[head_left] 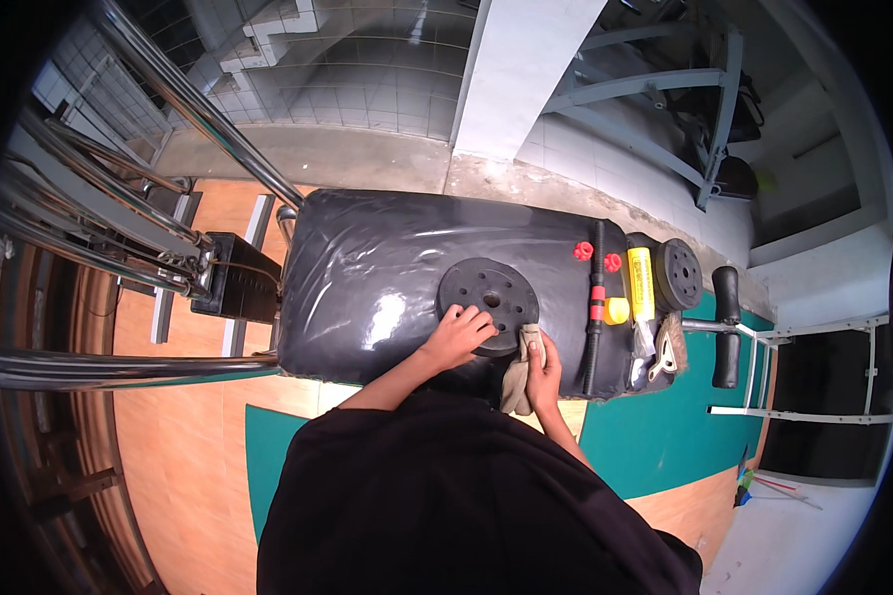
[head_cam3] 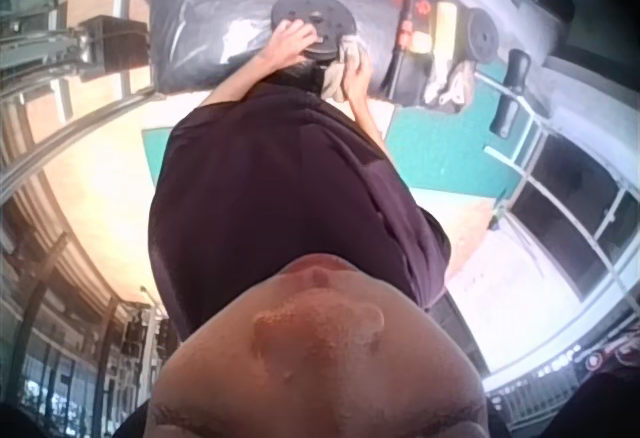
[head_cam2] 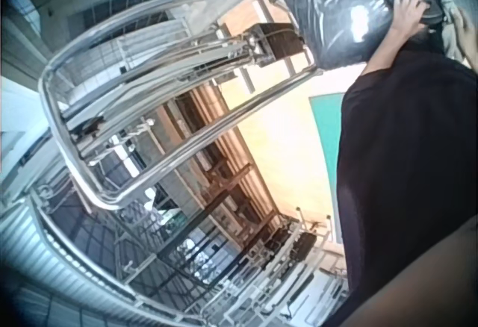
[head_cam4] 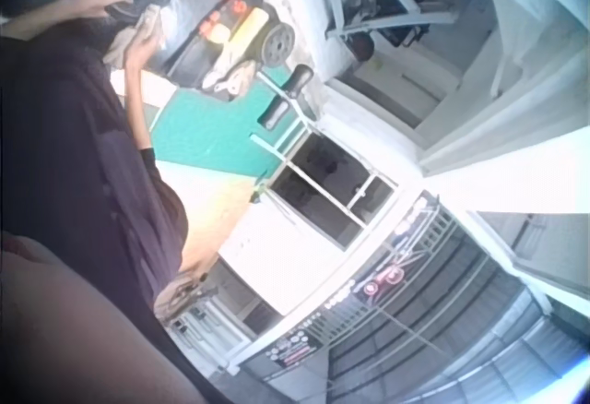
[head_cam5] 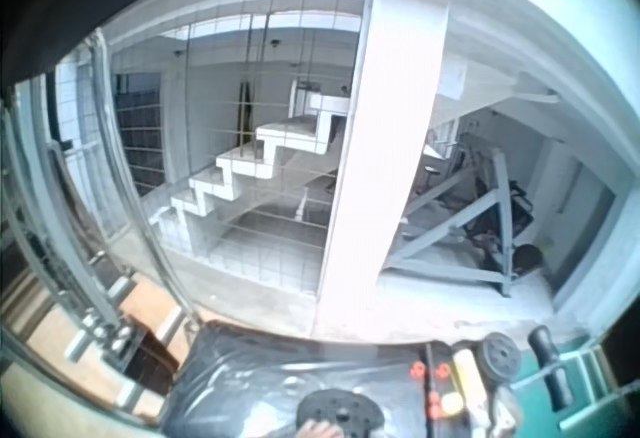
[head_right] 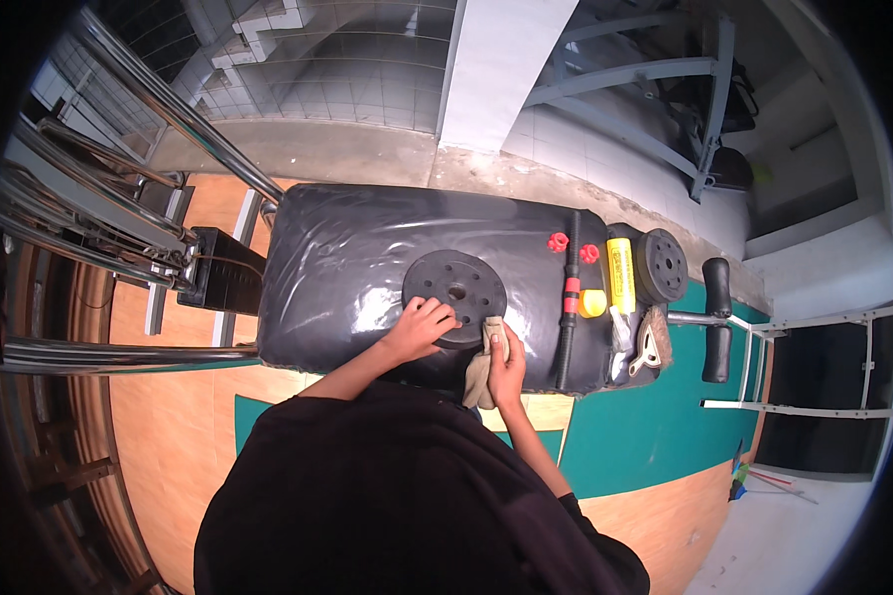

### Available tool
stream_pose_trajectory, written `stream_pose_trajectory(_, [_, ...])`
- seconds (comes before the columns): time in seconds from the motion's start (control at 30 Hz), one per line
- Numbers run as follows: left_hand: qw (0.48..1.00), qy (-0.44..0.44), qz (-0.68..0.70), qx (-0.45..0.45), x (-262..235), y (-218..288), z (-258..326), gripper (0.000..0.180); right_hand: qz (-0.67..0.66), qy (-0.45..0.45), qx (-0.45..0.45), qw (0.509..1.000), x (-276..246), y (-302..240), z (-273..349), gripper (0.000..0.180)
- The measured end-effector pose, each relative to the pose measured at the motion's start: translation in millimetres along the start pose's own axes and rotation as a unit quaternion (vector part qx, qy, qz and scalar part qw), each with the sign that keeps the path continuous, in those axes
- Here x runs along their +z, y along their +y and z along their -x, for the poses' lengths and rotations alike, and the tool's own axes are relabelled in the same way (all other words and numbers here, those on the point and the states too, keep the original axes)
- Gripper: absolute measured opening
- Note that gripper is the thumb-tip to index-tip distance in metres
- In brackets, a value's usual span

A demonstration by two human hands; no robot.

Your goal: The person wipes a black padded bench with a cloth, then assembles a dumbbell by sliding weight plates onto a bar and securing them with red collars. The person lifts the dumbbell and places it on the floor, then picks up another dumbbell and returns it to the bench.

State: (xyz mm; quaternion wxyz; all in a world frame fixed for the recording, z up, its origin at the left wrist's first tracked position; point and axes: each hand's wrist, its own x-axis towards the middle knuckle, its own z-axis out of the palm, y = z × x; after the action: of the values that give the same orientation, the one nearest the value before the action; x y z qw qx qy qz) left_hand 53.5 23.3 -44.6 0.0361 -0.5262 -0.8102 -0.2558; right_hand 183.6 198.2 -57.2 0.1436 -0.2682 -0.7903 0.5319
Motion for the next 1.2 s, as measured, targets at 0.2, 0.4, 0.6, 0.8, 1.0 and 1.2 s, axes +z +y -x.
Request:
stream_pose_trajectory(0.2, [0.990,-0.082,-0.077,-0.090,9.1,-34.7,37.2,0.064,-0.135,-0.073,0.129,0.980,26.1,6.6,-2.1,0.036])
stream_pose_trajectory(0.4, [0.882,-0.053,0.245,-0.399,-8.6,-69.7,54.6,0.090,-0.145,-0.022,0.144,0.979,24.1,-19.7,-77.8,0.049])
stream_pose_trajectory(0.6, [0.868,-0.009,0.357,-0.346,67.7,-94.8,98.9,0.086,0.366,-0.078,-0.143,0.916,85.1,-69.3,-152.3,0.050])
stream_pose_trajectory(0.8, [0.857,-0.013,0.384,-0.343,62.8,-91.3,96.5,0.083,0.494,-0.134,-0.226,0.829,133.5,-44.5,-71.5,0.050])
stream_pose_trajectory(1.0, [0.841,-0.031,0.416,-0.345,63.5,-94.9,98.5,0.077,0.434,-0.299,-0.158,0.835,84.8,-61.5,-8.7,0.050])
stream_pose_trajectory(1.2, [0.800,-0.038,0.467,-0.375,69.7,-107.2,103.6,0.061,0.323,-0.344,0.041,0.881,43.5,-81.3,-112.3,0.042])
